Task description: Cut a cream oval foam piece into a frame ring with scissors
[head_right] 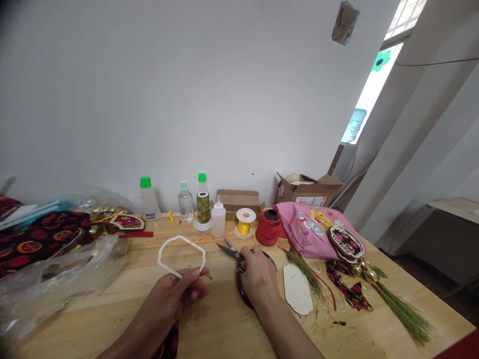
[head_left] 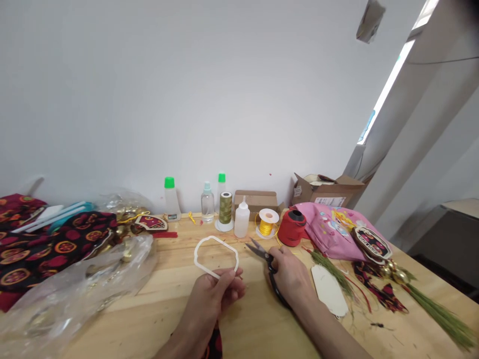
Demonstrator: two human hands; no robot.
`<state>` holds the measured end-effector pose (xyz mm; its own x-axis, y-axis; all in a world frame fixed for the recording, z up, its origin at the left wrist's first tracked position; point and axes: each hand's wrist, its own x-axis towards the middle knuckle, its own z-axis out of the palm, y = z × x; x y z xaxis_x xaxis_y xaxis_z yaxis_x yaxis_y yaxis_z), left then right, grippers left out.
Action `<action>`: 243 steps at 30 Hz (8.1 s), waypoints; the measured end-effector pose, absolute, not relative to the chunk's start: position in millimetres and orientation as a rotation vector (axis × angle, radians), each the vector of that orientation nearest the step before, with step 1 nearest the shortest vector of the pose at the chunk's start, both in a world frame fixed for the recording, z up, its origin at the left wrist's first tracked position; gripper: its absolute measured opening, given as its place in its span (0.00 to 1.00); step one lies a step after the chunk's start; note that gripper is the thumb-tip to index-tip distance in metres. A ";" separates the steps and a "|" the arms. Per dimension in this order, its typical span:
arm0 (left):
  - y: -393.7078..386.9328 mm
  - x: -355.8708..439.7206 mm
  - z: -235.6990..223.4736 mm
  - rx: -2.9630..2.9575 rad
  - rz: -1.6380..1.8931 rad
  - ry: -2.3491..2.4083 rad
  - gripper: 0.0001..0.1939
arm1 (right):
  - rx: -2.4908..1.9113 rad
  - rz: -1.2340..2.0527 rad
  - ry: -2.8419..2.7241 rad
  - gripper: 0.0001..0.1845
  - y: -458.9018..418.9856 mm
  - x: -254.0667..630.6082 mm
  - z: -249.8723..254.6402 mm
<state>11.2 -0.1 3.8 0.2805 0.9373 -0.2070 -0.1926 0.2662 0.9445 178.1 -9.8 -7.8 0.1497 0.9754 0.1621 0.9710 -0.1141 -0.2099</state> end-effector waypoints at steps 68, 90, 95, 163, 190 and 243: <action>5.6 9.8 -6.7 0.992 0.764 0.678 0.05 | -1.054 0.912 -1.152 0.12 -7.6 133.6 3.8; 5.3 12.3 -3.7 0.825 0.767 0.603 0.07 | -1.099 0.493 -1.274 0.10 -14.2 128.8 -2.8; 6.4 11.0 -8.0 0.823 0.781 0.636 0.07 | -1.073 0.614 -1.200 0.10 -14.7 126.8 -5.0; 4.9 10.4 2.3 1.402 0.863 0.864 0.12 | -0.952 0.810 -0.938 0.13 -12.7 131.5 0.8; 5.8 6.1 -2.7 1.088 0.812 0.739 0.09 | -0.974 0.784 -1.117 0.09 -16.3 130.9 -0.7; 5.0 3.6 0.9 1.090 0.702 0.767 0.09 | -1.056 0.586 -1.229 0.07 -20.6 132.9 3.5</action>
